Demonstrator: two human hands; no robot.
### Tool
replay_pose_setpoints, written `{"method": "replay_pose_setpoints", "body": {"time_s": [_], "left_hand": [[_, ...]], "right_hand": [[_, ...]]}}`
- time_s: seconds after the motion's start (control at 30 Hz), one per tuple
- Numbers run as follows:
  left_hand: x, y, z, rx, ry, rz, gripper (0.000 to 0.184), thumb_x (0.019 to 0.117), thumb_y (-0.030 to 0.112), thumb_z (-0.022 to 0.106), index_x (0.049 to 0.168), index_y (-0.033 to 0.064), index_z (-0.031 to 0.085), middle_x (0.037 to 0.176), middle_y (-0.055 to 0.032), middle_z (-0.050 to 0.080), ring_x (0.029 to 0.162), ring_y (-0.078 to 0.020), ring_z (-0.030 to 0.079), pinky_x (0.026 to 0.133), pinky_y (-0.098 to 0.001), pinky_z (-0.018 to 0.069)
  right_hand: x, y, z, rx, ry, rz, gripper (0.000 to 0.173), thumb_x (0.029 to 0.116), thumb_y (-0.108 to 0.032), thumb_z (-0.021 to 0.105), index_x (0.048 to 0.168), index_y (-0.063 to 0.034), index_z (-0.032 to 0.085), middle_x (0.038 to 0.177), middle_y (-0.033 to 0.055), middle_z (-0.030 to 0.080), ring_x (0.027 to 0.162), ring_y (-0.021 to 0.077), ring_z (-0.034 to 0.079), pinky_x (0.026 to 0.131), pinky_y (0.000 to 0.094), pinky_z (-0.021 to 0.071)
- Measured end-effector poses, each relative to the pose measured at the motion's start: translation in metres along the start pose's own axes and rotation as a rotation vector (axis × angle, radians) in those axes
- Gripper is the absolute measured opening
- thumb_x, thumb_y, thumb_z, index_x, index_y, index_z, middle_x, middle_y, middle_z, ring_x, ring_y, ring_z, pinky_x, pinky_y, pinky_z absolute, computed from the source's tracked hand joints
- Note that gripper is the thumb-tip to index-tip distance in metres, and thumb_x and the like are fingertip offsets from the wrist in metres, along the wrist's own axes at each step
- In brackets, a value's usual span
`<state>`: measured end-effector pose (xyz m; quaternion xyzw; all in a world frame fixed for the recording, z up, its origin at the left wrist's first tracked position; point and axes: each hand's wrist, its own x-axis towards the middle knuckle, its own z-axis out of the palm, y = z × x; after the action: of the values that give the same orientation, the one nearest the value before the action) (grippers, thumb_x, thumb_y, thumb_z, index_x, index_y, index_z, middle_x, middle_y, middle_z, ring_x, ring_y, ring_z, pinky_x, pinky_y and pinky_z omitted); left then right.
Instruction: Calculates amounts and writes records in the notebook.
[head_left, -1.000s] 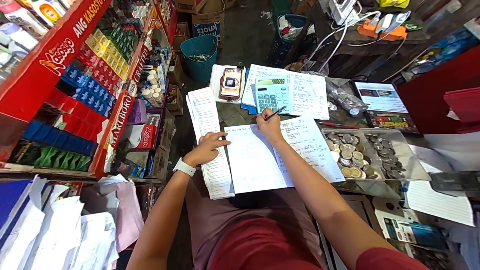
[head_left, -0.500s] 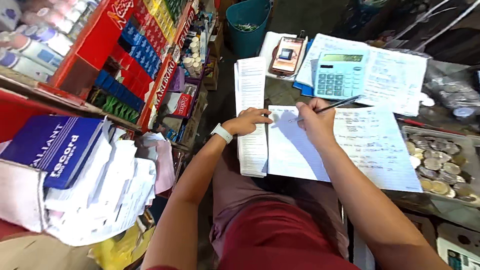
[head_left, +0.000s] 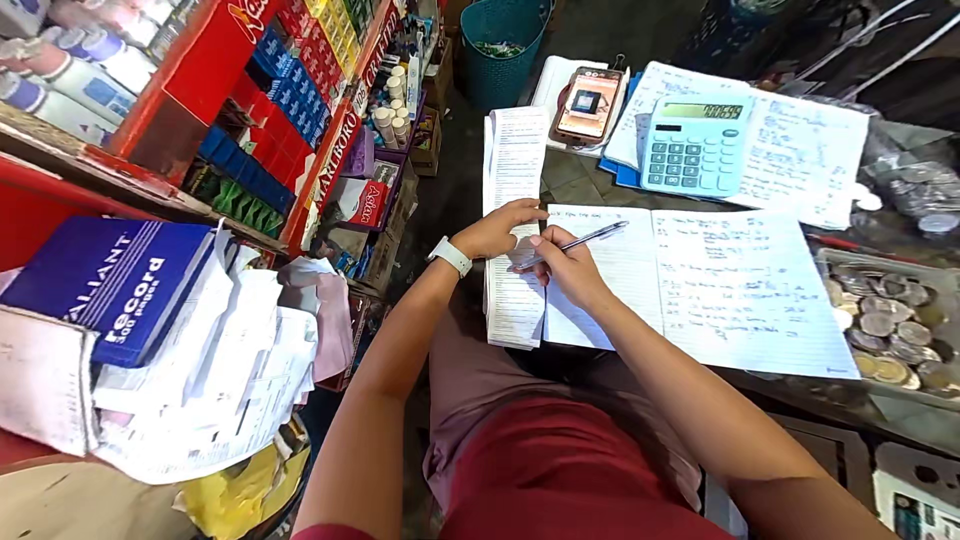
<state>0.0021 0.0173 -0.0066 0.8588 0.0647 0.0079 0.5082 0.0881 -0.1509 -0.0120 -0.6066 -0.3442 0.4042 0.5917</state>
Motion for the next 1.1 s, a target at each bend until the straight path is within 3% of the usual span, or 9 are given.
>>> {"method": "replay_pose_setpoints", "body": {"time_s": [0.1,0.2,0.27,0.33,0.4,0.53,0.77,0.97,1.1], "left_hand": [[-0.006,0.002,0.003,0.204,0.101,0.002,0.046,0.0853,-0.013,0.064,0.131,-0.0050,0.064,0.146,-0.0298,0.049,0.137,-0.0416,0.048,0.114,-0.0491,0.0399],[-0.022,-0.007,0.008,0.373,0.257,0.020,0.016,0.0896,0.005,0.072,0.104,-0.0014,0.073,0.119,-0.0202,0.065,0.118,-0.0382,0.058,0.102,-0.0544,0.0449],[-0.040,-0.010,0.011,0.393,0.325,0.041,0.010,0.0915,0.008,0.071,0.097,0.0008,0.074,0.111,-0.0165,0.069,0.115,-0.0359,0.060,0.100,-0.0557,0.0448],[-0.056,-0.017,0.015,0.357,0.349,0.068,0.016,0.0914,0.010,0.072,0.105,0.0040,0.077,0.120,-0.0146,0.069,0.128,-0.0349,0.056,0.108,-0.0576,0.0401],[-0.069,-0.026,0.021,0.287,0.338,0.064,0.027,0.0917,0.010,0.069,0.117,0.0071,0.076,0.138,-0.0134,0.063,0.143,-0.0367,0.043,0.116,-0.0616,0.0294],[-0.084,-0.035,0.035,0.167,0.337,-0.004,0.037,0.1003,0.015,0.055,0.135,0.0121,0.068,0.159,-0.0055,0.045,0.155,-0.0335,0.023,0.120,-0.0623,0.0215],[-0.082,-0.038,0.039,0.103,0.352,-0.022,0.040,0.1045,0.018,0.045,0.140,0.0139,0.064,0.163,-0.0038,0.039,0.156,-0.0336,0.020,0.120,-0.0620,0.0217],[-0.073,-0.021,0.030,0.081,0.330,-0.062,0.042,0.1034,0.003,0.042,0.138,0.0095,0.065,0.166,-0.0038,0.035,0.157,-0.0333,0.018,0.124,-0.0561,0.0184],[-0.072,-0.031,0.029,-0.012,0.298,-0.063,0.053,0.0899,0.012,0.058,0.143,0.0143,0.061,0.168,-0.0016,0.029,0.157,-0.0284,0.017,0.125,-0.0513,0.0205]], "right_hand": [[0.002,-0.004,0.001,-0.072,-0.006,0.050,0.023,0.1087,-0.017,0.046,0.088,-0.0093,0.053,0.063,-0.0026,0.061,0.050,0.0032,0.058,0.049,0.0172,0.0494],[0.001,-0.002,0.000,-0.073,-0.009,0.039,0.024,0.1088,-0.018,0.047,0.087,-0.0093,0.054,0.063,-0.0022,0.062,0.050,0.0029,0.058,0.049,0.0165,0.0489],[-0.001,-0.001,0.001,-0.080,-0.009,0.021,0.024,0.1080,-0.017,0.048,0.086,-0.0099,0.054,0.062,-0.0027,0.061,0.050,0.0026,0.057,0.049,0.0165,0.0486],[-0.002,-0.002,0.002,-0.103,-0.004,0.015,0.024,0.1077,-0.017,0.049,0.085,-0.0092,0.054,0.063,-0.0024,0.060,0.050,0.0029,0.056,0.049,0.0168,0.0484],[-0.003,-0.003,0.003,-0.129,0.005,0.013,0.024,0.1077,-0.016,0.051,0.085,-0.0082,0.054,0.062,-0.0019,0.059,0.050,0.0028,0.056,0.050,0.0168,0.0483],[0.001,-0.004,0.004,-0.106,0.026,0.017,0.024,0.1067,-0.015,0.052,0.083,-0.0088,0.054,0.063,-0.0017,0.061,0.050,0.0036,0.058,0.049,0.0171,0.0492],[0.004,-0.013,0.009,-0.011,0.114,-0.018,0.021,0.1007,-0.011,0.063,0.086,-0.0105,0.049,0.063,-0.0014,0.060,0.051,0.0082,0.063,0.052,0.0218,0.0558],[0.013,-0.004,0.020,-0.218,0.113,-0.111,0.027,0.0945,-0.005,0.070,0.079,-0.0087,0.049,0.057,-0.0039,0.050,0.045,0.0010,0.048,0.046,0.0159,0.0434],[0.017,0.003,0.021,-0.316,0.147,-0.136,0.028,0.0952,-0.006,0.063,0.073,-0.0099,0.046,0.056,-0.0042,0.041,0.046,0.0017,0.039,0.047,0.0174,0.0346]]}}
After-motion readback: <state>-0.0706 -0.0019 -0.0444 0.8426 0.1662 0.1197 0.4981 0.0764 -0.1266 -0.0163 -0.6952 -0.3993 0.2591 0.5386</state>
